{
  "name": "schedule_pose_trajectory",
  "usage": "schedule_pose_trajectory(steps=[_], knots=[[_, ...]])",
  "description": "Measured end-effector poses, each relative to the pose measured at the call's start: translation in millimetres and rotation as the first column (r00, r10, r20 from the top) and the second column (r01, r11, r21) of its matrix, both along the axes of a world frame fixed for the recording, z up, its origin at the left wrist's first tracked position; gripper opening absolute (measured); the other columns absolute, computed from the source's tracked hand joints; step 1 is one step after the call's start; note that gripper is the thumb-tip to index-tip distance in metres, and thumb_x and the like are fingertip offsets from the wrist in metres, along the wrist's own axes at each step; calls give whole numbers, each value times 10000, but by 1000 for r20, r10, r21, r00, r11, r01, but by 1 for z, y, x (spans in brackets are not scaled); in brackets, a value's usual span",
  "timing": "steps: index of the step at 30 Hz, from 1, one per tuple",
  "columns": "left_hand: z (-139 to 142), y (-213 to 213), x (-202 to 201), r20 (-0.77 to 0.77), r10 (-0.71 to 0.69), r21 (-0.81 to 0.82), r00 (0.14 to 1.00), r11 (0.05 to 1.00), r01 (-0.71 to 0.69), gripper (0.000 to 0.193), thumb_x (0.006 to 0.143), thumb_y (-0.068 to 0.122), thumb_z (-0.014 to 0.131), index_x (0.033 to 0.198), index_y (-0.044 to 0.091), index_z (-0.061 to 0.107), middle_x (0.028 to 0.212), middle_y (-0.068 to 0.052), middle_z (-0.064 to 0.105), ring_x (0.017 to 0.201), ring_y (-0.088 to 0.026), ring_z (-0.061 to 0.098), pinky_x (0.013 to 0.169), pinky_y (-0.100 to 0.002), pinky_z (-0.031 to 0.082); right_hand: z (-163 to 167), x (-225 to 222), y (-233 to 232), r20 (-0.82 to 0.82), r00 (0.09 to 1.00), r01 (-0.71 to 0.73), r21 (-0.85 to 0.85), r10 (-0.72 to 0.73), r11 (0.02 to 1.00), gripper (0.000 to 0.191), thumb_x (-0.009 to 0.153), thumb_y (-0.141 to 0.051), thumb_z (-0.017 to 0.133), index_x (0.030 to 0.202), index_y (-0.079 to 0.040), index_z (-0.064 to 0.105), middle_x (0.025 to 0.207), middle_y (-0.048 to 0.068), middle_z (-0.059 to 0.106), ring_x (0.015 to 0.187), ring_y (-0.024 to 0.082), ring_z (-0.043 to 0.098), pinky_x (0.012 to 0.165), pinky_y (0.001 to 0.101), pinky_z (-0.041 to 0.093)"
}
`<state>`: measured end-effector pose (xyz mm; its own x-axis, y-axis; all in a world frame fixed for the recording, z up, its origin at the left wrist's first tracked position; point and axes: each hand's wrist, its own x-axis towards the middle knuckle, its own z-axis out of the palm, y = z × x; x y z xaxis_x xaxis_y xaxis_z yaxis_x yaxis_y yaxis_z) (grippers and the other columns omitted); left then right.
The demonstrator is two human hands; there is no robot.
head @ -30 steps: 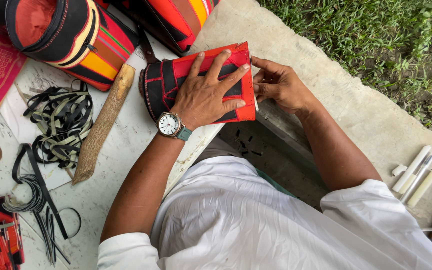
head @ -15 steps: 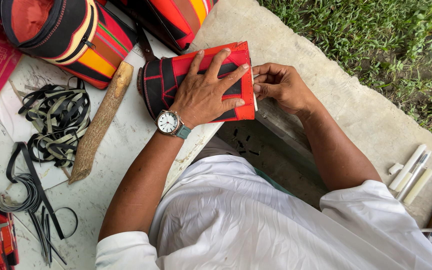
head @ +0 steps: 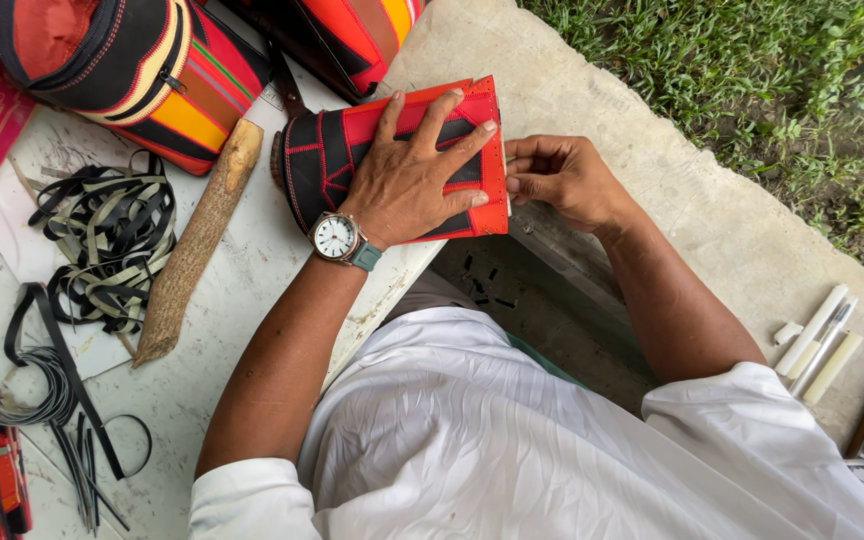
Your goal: The person works at an outdoor table on a colorful patchwork leather bag. They turn the bag inside out, work the seam and edges by hand, thread a needle, and hand-stitch the bag opening, pressing the leather flat as they sew.
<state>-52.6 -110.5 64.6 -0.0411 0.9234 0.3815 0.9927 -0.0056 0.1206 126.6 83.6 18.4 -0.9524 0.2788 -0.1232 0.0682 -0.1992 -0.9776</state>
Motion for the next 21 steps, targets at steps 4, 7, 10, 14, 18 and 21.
schedule_pose_trajectory(steps=[4,7,10,14,18,21], knots=[[0,-1,0,60,-24,-77,998,997,28,690,902,562,745,1496,274,543,1516,-159,377,945,-270,725,1210,-658,143,-1,4,-4,26,999,30,33,-30,999,307,936,27,697,1240,61,673,1071,122,752,938,148,715,830,302,597],[2,-2,1,51,-33,-50,998,998,36,658,915,550,746,1481,269,560,1505,-154,385,939,-271,728,1202,-663,146,-3,5,-4,13,999,32,18,-33,999,306,933,8,694,1235,53,674,1059,118,754,929,147,715,838,305,597],[4,-2,1,69,-15,-94,997,995,21,652,912,533,744,1480,263,572,1500,-153,386,912,-275,727,1197,-669,150,-5,5,-4,11,999,42,32,-43,999,283,951,-3,701,1226,61,680,1043,111,748,912,143,704,828,303,585],[2,-2,1,61,-15,-85,998,996,20,634,912,540,743,1463,264,594,1495,-154,387,958,-277,720,1191,-666,163,-4,5,-6,17,998,55,50,-56,997,267,951,-6,717,1206,66,689,1050,94,739,901,130,687,813,293,574],[-2,0,-1,34,-17,-41,999,999,19,643,884,554,753,1440,261,612,1489,-156,387,1041,-277,698,1177,-665,175,0,7,-8,1,999,47,42,-47,998,287,954,-20,710,1233,43,689,1051,86,736,903,119,679,800,284,563],[-4,0,0,28,-43,-12,999,999,44,658,876,521,770,1447,231,616,1482,-152,412,1081,-262,687,1194,-657,186,2,9,-10,42,998,51,33,-52,998,308,936,-32,706,1239,21,683,1036,72,744,899,113,693,788,275,569]])
